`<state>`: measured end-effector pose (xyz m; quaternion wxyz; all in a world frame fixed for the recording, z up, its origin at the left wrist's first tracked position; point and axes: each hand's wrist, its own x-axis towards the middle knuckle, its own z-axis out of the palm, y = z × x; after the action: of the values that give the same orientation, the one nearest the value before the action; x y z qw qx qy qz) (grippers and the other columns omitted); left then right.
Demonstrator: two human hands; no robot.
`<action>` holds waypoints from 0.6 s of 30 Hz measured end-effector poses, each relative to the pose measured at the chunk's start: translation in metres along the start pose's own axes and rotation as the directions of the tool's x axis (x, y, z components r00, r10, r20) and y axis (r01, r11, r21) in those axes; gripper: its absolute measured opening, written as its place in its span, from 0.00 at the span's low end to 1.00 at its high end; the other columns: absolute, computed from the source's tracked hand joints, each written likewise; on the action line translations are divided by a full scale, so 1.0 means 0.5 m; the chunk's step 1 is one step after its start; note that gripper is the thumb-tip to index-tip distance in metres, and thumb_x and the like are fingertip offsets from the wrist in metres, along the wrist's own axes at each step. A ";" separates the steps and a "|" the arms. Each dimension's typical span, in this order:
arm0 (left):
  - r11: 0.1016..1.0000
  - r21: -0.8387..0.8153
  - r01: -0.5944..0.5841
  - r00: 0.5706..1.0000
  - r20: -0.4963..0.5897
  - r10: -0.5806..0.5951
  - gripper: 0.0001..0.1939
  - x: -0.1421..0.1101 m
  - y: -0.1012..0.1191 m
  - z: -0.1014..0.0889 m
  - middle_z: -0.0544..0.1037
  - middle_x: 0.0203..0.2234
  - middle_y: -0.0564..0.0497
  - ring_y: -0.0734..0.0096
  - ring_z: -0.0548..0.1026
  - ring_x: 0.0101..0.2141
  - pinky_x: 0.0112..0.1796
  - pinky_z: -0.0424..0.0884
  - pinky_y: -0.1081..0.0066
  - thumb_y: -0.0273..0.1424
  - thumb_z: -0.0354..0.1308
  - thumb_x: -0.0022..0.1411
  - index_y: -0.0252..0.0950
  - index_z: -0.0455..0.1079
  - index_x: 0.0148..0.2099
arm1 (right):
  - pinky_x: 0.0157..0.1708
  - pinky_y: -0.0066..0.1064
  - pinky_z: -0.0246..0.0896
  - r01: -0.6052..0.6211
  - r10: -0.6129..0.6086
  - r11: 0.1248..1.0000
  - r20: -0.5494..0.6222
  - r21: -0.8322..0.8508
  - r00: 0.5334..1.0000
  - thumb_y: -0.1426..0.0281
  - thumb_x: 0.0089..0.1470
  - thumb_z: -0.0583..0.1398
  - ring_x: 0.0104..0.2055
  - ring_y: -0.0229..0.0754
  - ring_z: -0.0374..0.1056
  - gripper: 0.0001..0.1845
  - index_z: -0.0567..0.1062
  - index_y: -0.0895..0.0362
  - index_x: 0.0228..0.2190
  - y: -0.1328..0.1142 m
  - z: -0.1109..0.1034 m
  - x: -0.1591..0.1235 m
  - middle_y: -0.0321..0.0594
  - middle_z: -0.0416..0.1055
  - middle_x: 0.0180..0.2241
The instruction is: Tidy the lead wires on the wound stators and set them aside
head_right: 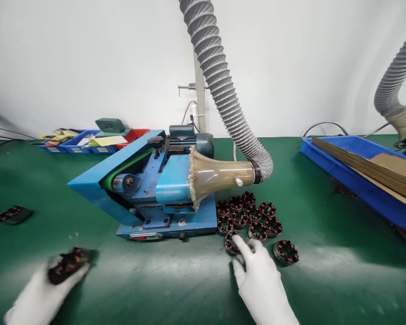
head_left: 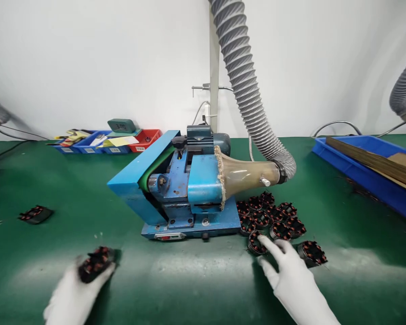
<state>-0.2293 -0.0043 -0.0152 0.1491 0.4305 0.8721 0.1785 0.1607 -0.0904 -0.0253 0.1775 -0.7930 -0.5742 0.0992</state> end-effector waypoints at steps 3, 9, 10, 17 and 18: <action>0.991 -0.030 0.130 0.986 -0.098 -0.132 0.54 -0.002 0.036 0.001 0.58 0.58 0.26 0.33 0.59 0.56 0.51 0.60 0.45 0.50 0.60 0.44 0.24 0.43 0.63 | 0.26 0.41 0.66 0.015 0.015 0.981 0.155 -0.194 0.988 0.62 0.52 0.56 0.29 0.55 0.73 0.21 0.72 0.58 0.46 -0.025 0.014 0.007 0.49 0.75 0.32; 0.525 -0.821 0.225 0.728 0.499 0.469 0.44 -0.213 0.095 0.137 0.67 0.55 0.38 0.49 0.69 0.52 0.53 0.61 0.57 0.53 0.65 0.37 0.39 0.64 0.55 | 0.28 0.30 0.61 0.194 -0.231 0.964 0.207 0.184 0.951 0.60 0.48 0.61 0.28 0.43 0.68 0.11 0.74 0.53 0.23 -0.067 -0.013 -0.012 0.37 0.69 0.25; 0.488 -0.779 0.393 0.550 0.625 0.554 0.42 -0.249 0.112 0.147 0.68 0.55 0.38 0.48 0.73 0.47 0.48 0.67 0.55 0.52 0.67 0.36 0.40 0.66 0.53 | 0.29 0.29 0.61 0.250 -0.338 0.909 0.238 0.333 0.911 0.62 0.46 0.63 0.28 0.41 0.67 0.09 0.74 0.53 0.22 -0.074 -0.028 -0.016 0.35 0.68 0.24; 0.514 -0.709 0.482 0.358 0.695 0.623 0.24 -0.316 0.212 0.128 0.80 0.35 0.44 0.54 0.78 0.39 0.40 0.72 0.58 0.38 0.66 0.45 0.38 0.71 0.45 | 0.36 0.33 0.64 -0.296 -0.241 0.362 0.395 0.884 0.887 0.72 0.20 0.73 0.36 0.45 0.69 0.29 0.77 0.52 0.33 -0.121 -0.072 0.004 0.36 0.73 0.33; 0.510 -0.732 0.452 0.387 0.676 0.627 0.28 -0.314 0.217 0.124 0.79 0.36 0.45 0.54 0.78 0.38 0.40 0.72 0.59 0.33 0.69 0.40 0.39 0.69 0.47 | 0.36 0.34 0.64 -0.346 -0.211 0.277 0.408 0.896 0.888 0.72 0.21 0.73 0.35 0.45 0.69 0.27 0.77 0.54 0.32 -0.126 -0.066 0.009 0.37 0.74 0.32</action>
<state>-0.0363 -0.0579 -0.0060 0.7795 0.3714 0.3891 0.3210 0.1189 -0.0741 0.0298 0.4735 -0.5024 -0.3857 0.6121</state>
